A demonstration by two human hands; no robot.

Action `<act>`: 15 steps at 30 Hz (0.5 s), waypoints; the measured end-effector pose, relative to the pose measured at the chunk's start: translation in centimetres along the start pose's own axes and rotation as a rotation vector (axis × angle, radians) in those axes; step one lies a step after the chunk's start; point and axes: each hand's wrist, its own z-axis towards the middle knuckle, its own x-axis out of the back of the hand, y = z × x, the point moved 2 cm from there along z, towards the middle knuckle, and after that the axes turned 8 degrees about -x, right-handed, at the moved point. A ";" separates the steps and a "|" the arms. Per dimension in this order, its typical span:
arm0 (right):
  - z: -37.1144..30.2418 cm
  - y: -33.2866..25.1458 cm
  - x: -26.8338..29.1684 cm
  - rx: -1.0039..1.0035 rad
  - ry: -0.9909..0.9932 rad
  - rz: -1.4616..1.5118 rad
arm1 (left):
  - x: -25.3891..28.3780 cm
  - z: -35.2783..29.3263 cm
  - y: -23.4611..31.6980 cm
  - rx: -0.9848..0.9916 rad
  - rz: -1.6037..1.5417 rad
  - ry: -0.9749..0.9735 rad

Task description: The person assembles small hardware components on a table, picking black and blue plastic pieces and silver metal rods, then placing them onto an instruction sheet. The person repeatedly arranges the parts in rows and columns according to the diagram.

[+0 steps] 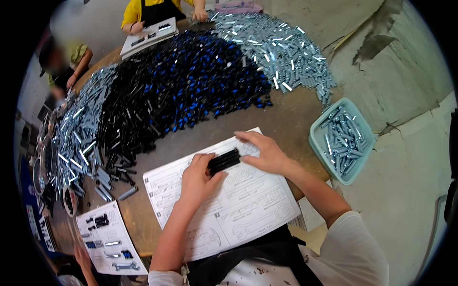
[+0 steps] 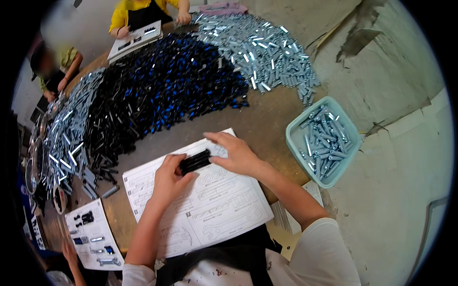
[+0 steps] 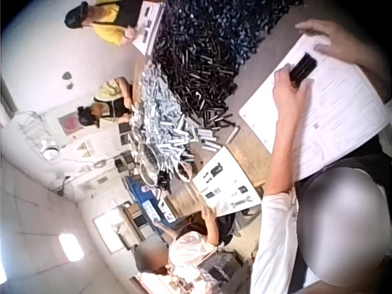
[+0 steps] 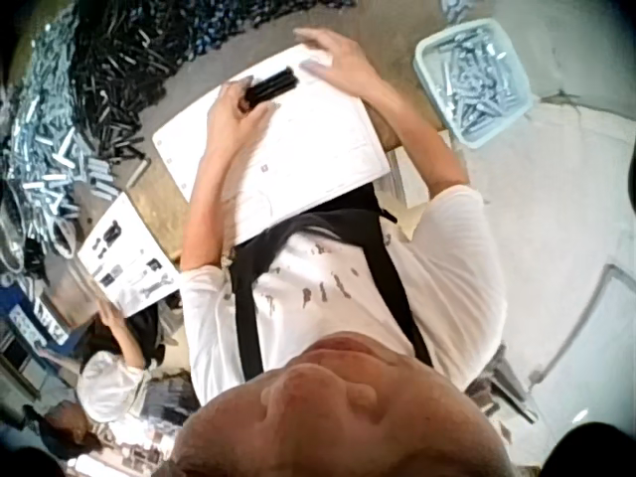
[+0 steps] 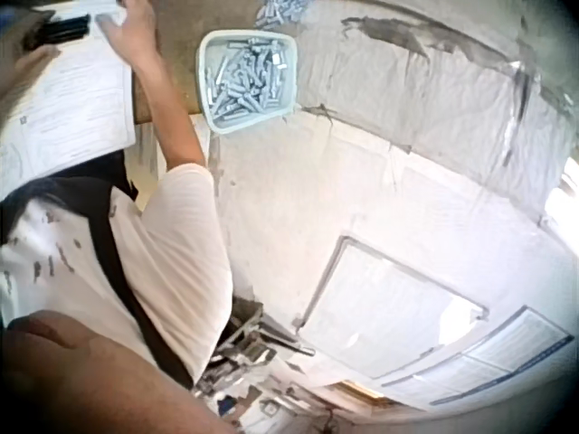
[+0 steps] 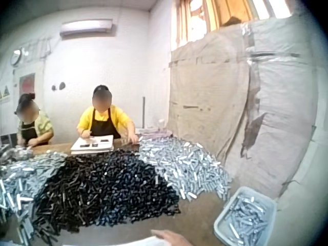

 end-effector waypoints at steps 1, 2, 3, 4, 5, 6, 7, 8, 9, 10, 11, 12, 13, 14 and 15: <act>0.4 0.6 0.8 -0.059 0.028 0.090 | 0.2 0.2 0.0 0.010 -0.015 -0.010; 1.3 2.2 1.8 -0.098 0.152 0.095 | 0.2 0.4 -0.2 0.084 -0.096 -0.002; 2.4 4.1 3.3 -0.243 0.244 0.066 | 0.3 0.8 -0.5 0.102 -0.110 0.032; 3.7 5.4 4.6 -0.313 0.260 -0.036 | 0.7 1.2 -1.0 0.105 -0.116 0.061; 4.4 7.0 6.0 -0.397 0.282 -0.138 | 0.5 1.9 -1.2 0.105 -0.127 0.074; 5.3 8.4 7.0 -0.420 0.256 -0.245 | 0.1 3.2 -1.0 0.074 -0.121 0.073; 6.5 9.3 7.4 -0.431 0.220 -0.341 | 0.2 4.7 -0.8 0.051 -0.103 0.080; 7.5 10.3 7.7 -0.442 0.183 -0.437 | 0.2 6.3 -0.7 0.029 -0.086 0.088; 8.3 11.1 7.8 -0.417 0.194 -0.390 | -0.2 8.0 -0.4 -0.012 -0.001 0.070; 9.2 11.9 7.6 -0.391 0.206 -0.345 | -0.9 9.8 -0.2 -0.054 0.083 0.051; 10.2 12.1 6.3 -0.359 0.204 -0.288 | -1.6 11.2 -0.7 -0.091 0.125 0.064; 10.7 11.4 5.0 -0.243 0.224 -0.321 | -2.6 12.5 -1.6 -0.129 0.165 0.079; 10.7 10.4 3.3 -0.202 0.237 -0.406 | -3.8 13.6 -3.3 -0.155 0.273 0.117; 10.3 10.2 2.9 -0.197 0.228 -0.342 | -5.3 14.8 -4.0 -0.206 0.341 0.157; 9.7 10.2 3.2 -0.199 0.226 -0.288 | -6.4 15.9 -3.1 -0.266 0.398 0.196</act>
